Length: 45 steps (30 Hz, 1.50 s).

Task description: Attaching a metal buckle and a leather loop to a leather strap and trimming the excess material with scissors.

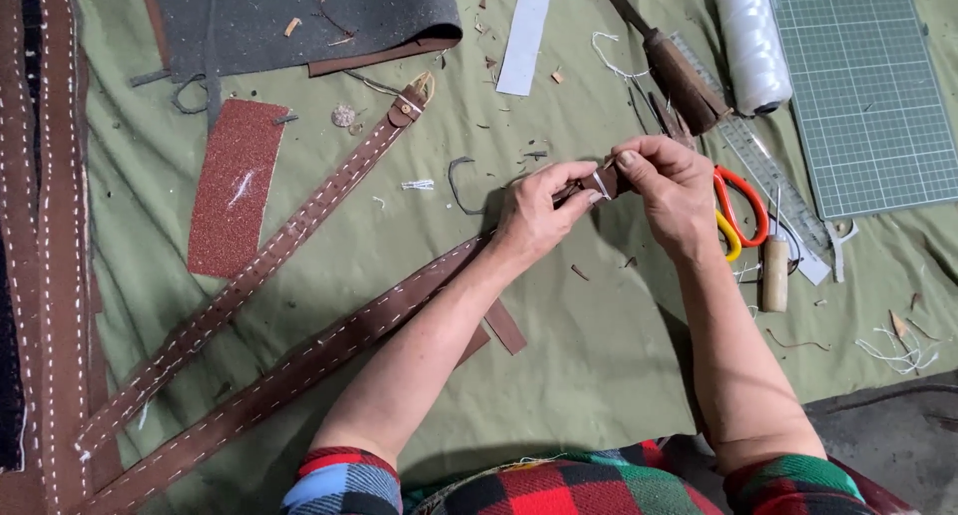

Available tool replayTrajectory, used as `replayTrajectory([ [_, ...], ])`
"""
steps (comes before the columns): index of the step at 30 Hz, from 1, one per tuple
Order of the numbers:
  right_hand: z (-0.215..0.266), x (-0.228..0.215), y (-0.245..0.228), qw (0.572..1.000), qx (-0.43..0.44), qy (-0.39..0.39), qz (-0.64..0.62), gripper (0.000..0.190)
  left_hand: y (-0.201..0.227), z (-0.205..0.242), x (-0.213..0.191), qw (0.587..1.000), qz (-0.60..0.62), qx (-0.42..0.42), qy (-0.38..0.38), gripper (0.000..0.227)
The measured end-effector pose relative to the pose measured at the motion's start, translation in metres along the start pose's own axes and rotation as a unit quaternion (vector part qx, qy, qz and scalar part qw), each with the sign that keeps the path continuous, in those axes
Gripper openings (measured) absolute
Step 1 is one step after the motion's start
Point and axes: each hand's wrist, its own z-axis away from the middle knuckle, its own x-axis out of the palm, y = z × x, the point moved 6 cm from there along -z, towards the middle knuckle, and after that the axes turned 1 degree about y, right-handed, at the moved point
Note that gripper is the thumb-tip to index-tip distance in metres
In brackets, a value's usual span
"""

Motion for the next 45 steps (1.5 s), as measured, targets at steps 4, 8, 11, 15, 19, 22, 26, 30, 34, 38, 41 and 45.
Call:
replayTrajectory([
  [4, 0.002, 0.0, -0.002, 1.0, -0.008, -0.015, 0.022, 0.003, 0.009, 0.005, -0.002, 1.0, -0.015, 0.005, -0.012, 0.03],
  [8, 0.0, -0.005, 0.006, 0.999, -0.016, -0.027, 0.009, 0.003, -0.002, 0.004, 0.001, 1.0, 0.007, -0.003, -0.014, 0.029],
  [11, -0.002, -0.01, 0.02, 1.0, -0.007, -0.005, -0.002, 0.006, -0.015, -0.003, 0.004, 0.998, 0.049, -0.028, -0.037, 0.028],
  [15, -0.002, -0.012, 0.026, 1.0, -0.009, 0.015, -0.01, 0.011, -0.02, -0.003, 0.004, 0.995, 0.065, -0.065, -0.049, 0.025],
  [19, -0.002, -0.012, 0.032, 0.996, -0.027, 0.023, -0.076, 0.019, -0.033, -0.009, -0.001, 0.994, 0.085, -0.066, -0.024, 0.023],
  [22, 0.001, -0.005, 0.025, 0.981, 0.01, -0.018, -0.195, 0.031, -0.039, -0.011, -0.01, 0.985, 0.154, -0.075, 0.031, 0.03],
  [26, 0.004, 0.002, 0.033, 0.979, 0.035, 0.009, -0.203, 0.021, -0.045, -0.009, -0.011, 0.984, 0.133, -0.09, 0.073, 0.029],
  [30, 0.004, 0.002, 0.054, 0.979, 0.061, 0.032, -0.192, 0.015, -0.043, -0.007, -0.013, 0.987, 0.119, -0.08, 0.069, 0.027],
  [34, 0.008, 0.006, 0.043, 0.982, 0.057, 0.049, -0.175, 0.013, -0.024, -0.004, -0.004, 0.986, 0.155, -0.049, 0.043, 0.045],
  [38, 0.006, 0.006, 0.033, 0.977, 0.041, 0.045, -0.205, 0.019, -0.037, -0.006, 0.003, 0.98, 0.185, -0.041, 0.054, 0.036],
  [41, 0.004, -0.001, 0.029, 0.983, 0.005, 0.056, -0.172, 0.026, -0.037, -0.006, 0.004, 0.982, 0.178, -0.028, 0.052, 0.034],
  [45, 0.001, -0.007, 0.028, 0.99, -0.018, 0.06, -0.129, 0.025, -0.029, -0.004, 0.003, 0.985, 0.162, -0.022, 0.05, 0.033],
])
